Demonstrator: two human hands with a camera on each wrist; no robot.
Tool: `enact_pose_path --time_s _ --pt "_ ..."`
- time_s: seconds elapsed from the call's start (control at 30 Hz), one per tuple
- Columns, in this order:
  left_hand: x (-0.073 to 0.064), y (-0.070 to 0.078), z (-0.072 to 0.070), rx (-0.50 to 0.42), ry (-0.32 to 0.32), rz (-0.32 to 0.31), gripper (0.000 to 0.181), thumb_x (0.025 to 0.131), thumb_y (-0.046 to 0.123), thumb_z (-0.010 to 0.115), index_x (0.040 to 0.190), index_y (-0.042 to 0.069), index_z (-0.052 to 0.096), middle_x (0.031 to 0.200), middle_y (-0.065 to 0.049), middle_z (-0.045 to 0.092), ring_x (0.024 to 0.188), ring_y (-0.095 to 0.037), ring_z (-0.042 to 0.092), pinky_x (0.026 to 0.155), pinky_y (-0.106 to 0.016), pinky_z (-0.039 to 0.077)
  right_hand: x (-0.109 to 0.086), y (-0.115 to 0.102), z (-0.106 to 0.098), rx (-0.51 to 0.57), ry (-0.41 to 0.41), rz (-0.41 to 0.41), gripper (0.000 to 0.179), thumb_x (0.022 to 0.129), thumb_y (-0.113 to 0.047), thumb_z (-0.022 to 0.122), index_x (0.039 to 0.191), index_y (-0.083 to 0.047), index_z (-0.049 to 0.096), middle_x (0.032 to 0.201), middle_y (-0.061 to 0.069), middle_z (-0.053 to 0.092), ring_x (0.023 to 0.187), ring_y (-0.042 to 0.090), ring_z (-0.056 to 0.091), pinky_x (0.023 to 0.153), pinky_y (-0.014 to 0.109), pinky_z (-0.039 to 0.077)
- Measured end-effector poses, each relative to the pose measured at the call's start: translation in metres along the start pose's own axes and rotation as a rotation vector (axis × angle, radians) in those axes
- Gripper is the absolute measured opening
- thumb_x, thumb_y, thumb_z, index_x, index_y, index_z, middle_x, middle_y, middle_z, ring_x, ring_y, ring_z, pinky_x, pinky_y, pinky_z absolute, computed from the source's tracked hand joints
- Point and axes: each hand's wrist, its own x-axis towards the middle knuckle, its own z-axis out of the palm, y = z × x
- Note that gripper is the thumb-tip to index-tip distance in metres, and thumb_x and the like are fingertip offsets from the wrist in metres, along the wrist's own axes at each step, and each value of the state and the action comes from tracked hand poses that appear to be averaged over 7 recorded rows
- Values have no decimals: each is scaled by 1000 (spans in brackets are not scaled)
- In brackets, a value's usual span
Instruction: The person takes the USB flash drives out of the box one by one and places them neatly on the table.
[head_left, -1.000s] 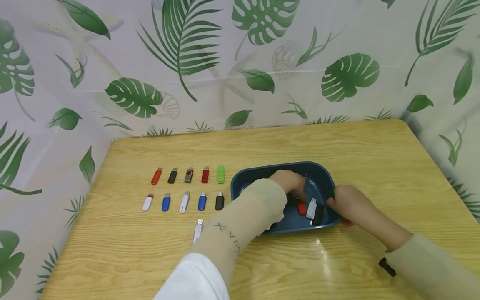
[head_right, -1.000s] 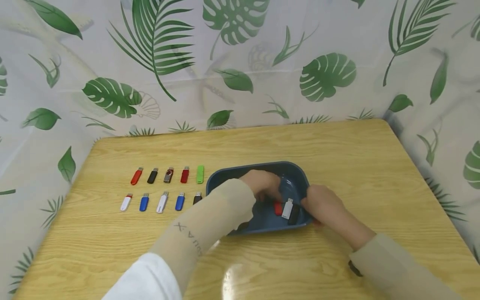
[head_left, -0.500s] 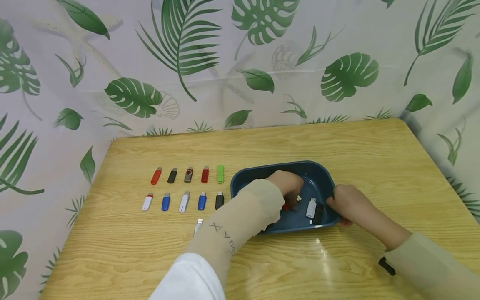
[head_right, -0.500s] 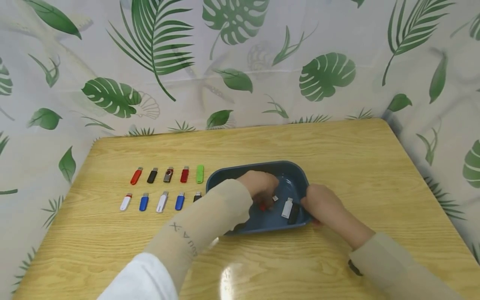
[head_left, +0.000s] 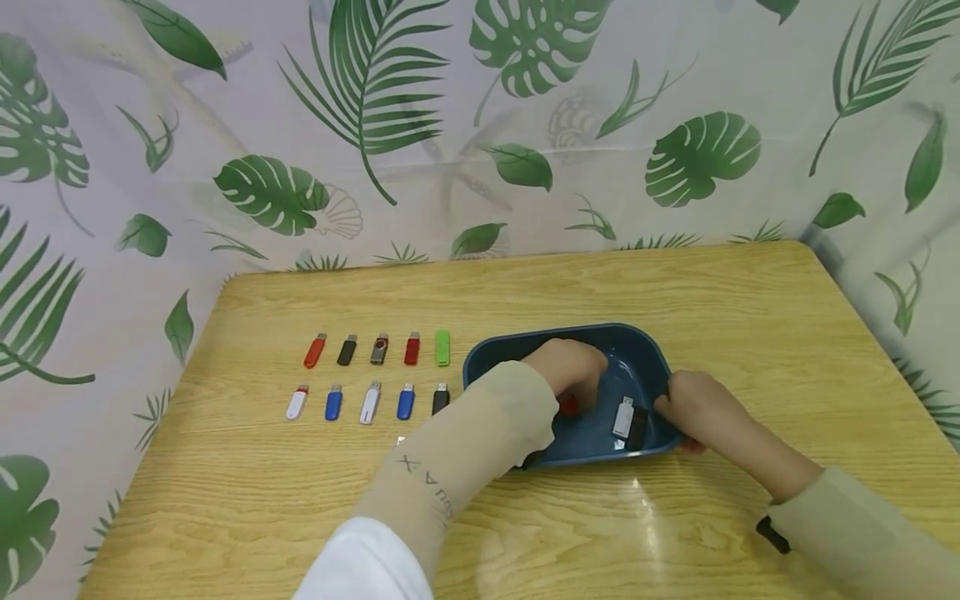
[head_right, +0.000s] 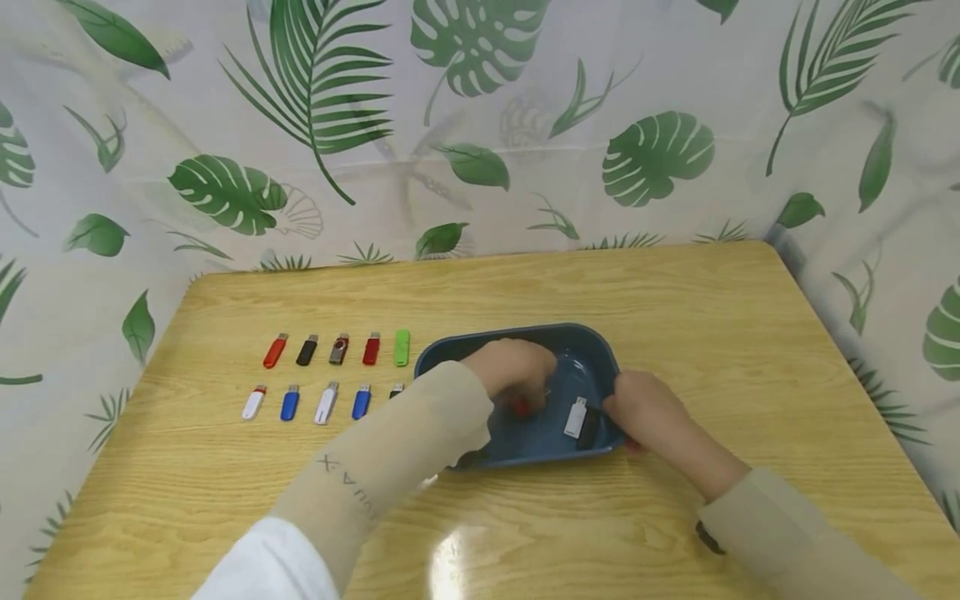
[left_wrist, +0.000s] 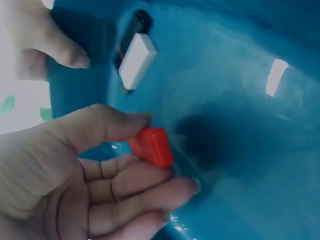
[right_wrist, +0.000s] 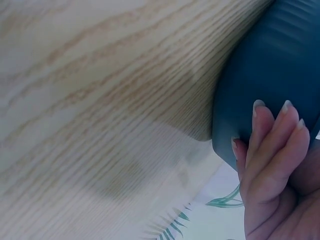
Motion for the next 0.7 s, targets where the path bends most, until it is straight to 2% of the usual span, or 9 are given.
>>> enact_pose_path --time_s 0.17,0.33,0.53,0.7 --pt "-22 -8 2 4 62 8 13 85 28 66 88 16 63 81 4 60 68 -12 56 59 -25 47 -1 -2 4 17 8 -9 28 89 -4 44 65 3 55 45 6 55 35 12 55 40 27 48" --pt "-40 -16 -2 -34 86 -8 17 86 29 66 79 14 63 74 3 60 60 -12 53 56 -26 45 -1 -2 3 10 10 -4 27 91 -4 44 66 3 54 48 8 56 36 12 56 40 27 48" --pt "-45 -23 -3 -46 80 -58 21 87 32 64 75 15 64 69 3 59 54 -12 54 67 -31 44 -2 0 3 15 12 -14 27 89 -3 44 65 3 53 47 8 55 36 12 56 40 27 48" --pt "-50 -30 -4 -61 114 -71 19 88 31 62 77 16 62 69 3 62 52 -12 56 71 -36 44 -1 0 2 8 24 -15 27 89 -4 44 65 3 53 46 7 55 35 12 55 40 28 48"
